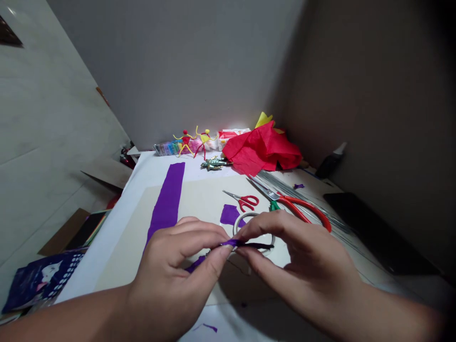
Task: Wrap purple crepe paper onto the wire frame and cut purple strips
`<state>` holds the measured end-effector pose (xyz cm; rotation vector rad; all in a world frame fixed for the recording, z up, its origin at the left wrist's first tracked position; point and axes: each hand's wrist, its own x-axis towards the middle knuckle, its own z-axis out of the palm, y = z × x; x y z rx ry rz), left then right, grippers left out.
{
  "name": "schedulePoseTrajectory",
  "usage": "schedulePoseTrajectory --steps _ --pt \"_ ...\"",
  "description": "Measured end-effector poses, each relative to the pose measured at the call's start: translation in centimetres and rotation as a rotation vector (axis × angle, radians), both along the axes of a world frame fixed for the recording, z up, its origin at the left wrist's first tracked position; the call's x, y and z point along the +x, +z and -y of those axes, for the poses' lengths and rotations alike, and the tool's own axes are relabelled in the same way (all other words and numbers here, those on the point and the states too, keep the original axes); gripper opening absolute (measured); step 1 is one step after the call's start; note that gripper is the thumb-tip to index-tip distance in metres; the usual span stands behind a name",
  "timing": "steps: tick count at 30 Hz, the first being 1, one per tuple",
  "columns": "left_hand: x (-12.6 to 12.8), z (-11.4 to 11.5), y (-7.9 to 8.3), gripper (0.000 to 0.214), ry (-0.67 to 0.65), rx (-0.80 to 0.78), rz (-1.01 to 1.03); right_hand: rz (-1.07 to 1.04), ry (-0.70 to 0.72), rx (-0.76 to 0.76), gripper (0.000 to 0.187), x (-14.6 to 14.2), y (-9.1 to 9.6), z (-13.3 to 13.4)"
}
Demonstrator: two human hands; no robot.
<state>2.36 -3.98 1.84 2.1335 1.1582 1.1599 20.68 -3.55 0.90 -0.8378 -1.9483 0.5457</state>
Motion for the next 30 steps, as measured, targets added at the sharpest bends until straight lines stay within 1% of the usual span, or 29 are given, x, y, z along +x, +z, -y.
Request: schedulePoseTrajectory --steps 4,8,10,13,17,21,23,25,27,28,30 --pt "0.1 0.1 -0.2 0.017 0.029 -0.046 0.002 0.072 0.017 0.082 0.019 0.0 -0.1 0.0" --pt "0.3 0.2 -0.1 0.018 0.039 -0.021 0.037 0.164 0.054 0.150 0.020 0.1 -0.3 0.0" --pt "0.3 0.2 -0.1 0.018 0.050 -0.012 0.054 0.162 0.058 0.162 0.021 0.1 -0.7 0.0" --pt "0.3 0.1 0.0 0.017 0.057 -0.016 0.072 0.110 0.044 0.154 0.022 0.1 -1.0 0.1" --pt "0.3 0.3 0.0 0.017 0.058 -0.017 0.069 0.067 0.111 0.135 0.027 0.0 -0.8 0.0" --pt "0.3 0.5 -0.2 0.017 0.105 -0.018 0.058 0.143 0.154 0.119 0.026 0.1 -0.5 0.0" --pt "0.3 0.6 -0.2 0.016 0.114 -0.030 0.070 0.083 0.172 0.110 0.031 0.1 -0.7 0.0" --pt "0.2 0.5 -0.1 0.016 0.116 -0.041 0.084 -0.035 0.152 0.096 0.040 0.1 -0.9 0.1" --pt "0.2 0.4 0.0 0.017 0.098 -0.044 0.098 -0.103 0.110 0.070 0.045 0.0 -1.0 0.1" --pt "0.2 0.4 0.1 0.019 0.085 -0.041 0.108 -0.106 0.099 0.061 0.044 0.0 -0.9 0.1" --pt "0.2 0.3 0.1 0.021 0.054 -0.036 0.128 -0.074 0.091 0.063 0.038 0.0 -0.7 0.0"
